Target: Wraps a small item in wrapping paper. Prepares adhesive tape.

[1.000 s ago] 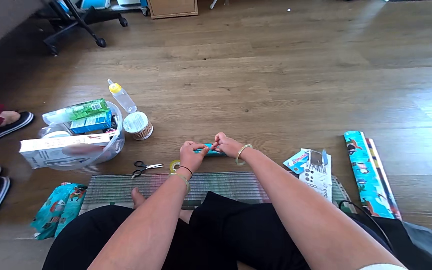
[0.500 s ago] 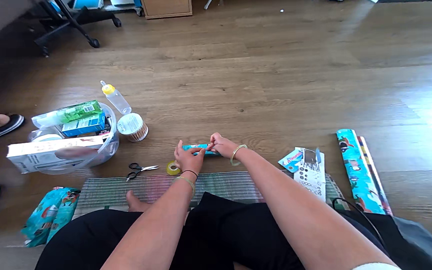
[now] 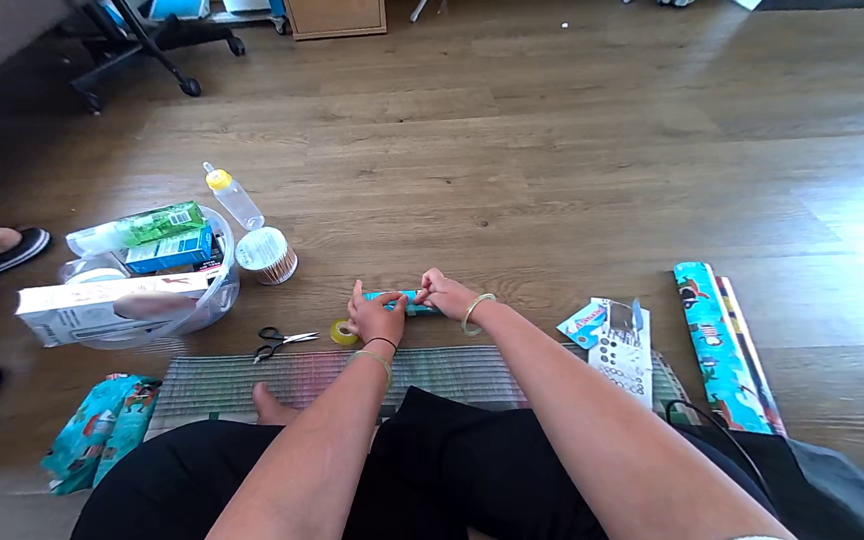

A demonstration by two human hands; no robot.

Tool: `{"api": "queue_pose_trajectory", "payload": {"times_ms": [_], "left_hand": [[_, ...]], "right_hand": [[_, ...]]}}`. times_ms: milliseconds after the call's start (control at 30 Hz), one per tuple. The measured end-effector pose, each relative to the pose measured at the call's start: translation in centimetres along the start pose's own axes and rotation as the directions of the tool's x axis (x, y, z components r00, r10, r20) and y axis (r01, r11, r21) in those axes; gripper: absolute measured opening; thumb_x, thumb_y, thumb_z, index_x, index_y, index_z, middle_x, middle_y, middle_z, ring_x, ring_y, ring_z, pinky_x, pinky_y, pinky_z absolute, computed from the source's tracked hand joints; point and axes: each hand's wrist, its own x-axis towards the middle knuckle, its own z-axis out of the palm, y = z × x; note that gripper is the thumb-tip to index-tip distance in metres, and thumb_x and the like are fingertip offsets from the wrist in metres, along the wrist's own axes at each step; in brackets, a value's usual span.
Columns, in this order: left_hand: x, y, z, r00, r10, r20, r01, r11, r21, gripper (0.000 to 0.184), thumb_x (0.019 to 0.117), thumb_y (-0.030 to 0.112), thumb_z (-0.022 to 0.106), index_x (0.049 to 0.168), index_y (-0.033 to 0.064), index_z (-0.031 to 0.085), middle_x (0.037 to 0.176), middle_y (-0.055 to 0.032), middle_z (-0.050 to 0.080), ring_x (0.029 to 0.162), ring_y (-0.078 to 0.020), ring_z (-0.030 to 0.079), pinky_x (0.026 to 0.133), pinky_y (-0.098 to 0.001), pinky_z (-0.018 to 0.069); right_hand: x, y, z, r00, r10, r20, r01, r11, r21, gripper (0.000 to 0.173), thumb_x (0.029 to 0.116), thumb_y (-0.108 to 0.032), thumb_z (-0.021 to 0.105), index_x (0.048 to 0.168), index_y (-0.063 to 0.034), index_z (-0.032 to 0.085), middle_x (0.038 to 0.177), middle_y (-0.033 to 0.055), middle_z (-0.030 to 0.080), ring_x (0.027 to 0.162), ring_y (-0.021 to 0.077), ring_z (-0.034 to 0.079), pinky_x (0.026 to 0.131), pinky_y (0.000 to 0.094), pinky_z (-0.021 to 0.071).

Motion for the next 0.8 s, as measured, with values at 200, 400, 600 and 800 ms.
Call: {"api": "queue_pose_trajectory", "payload": {"times_ms": [200, 400, 600, 800], "left_hand": [[0.4, 0.1, -0.7, 0.998, 0.041, 0.037, -0.043, 0.999, 0.034, 0.014, 0.097, 0.037, 0.073, 0.102, 0.0257, 0.081, 0.169, -0.0128, 0.024, 0.15, -0.0455, 0.025, 0.105, -0.0746, 0.0265], [0.8, 0.0, -0.9, 0.994, 0.091, 0.059, -0.096, 0.991, 0.091, 0.013, 0.0962, 0.036, 0.074, 0.101, 0.026, 0.08, 0.168, -0.0111, 0.028, 0.15, -0.0451, 0.025, 0.103, -0.0744, 0.0285], [1.0, 0.0, -1.1, 0.983, 0.177, 0.057, -0.183, 0.973, 0.142, 0.011, 0.0937, 0.033, 0.077, 0.097, 0.0233, 0.08, 0.165, -0.0111, 0.034, 0.149, -0.044, 0.027, 0.106, -0.0734, 0.0287], [2.5, 0.0, -0.9, 0.997, 0.079, 0.011, -0.079, 0.985, 0.152, 0.042, 0.0791, 0.041, 0.09, 0.114, 0.0215, 0.075, 0.158, -0.0128, 0.043, 0.149, -0.0409, 0.031, 0.107, -0.0698, 0.0315]], "right_hand": [[-0.1, -0.1, 0.0, 1.0, -0.002, 0.0, 0.002, 1.0, 0.009, 0.026, 0.1065, 0.0, 0.04, 0.132, 0.0009, 0.046, 0.121, 0.0168, 0.068, 0.112, 0.0252, 0.067, 0.098, 0.0444, 0.0506], [-0.1, -0.1, -0.1, 1.0, 0.007, 0.005, -0.007, 1.0, -0.007, 0.026, 0.1068, 0.0, 0.039, 0.132, 0.0002, 0.046, 0.121, 0.0175, 0.068, 0.114, 0.027, 0.066, 0.099, 0.0466, 0.05], [0.1, 0.2, 0.0, 1.0, 0.005, -0.002, -0.005, 1.0, 0.003, 0.026, 0.1069, -0.003, 0.042, 0.133, 0.0005, 0.046, 0.122, 0.0178, 0.068, 0.114, 0.0282, 0.067, 0.099, 0.0481, 0.0505], [0.4, 0.6, 0.1, 1.0, 0.003, 0.0, -0.003, 1.0, -0.003, 0.027, 0.1063, -0.002, 0.041, 0.133, 0.0001, 0.047, 0.122, 0.0174, 0.068, 0.113, 0.0275, 0.067, 0.098, 0.0473, 0.0509]]}}
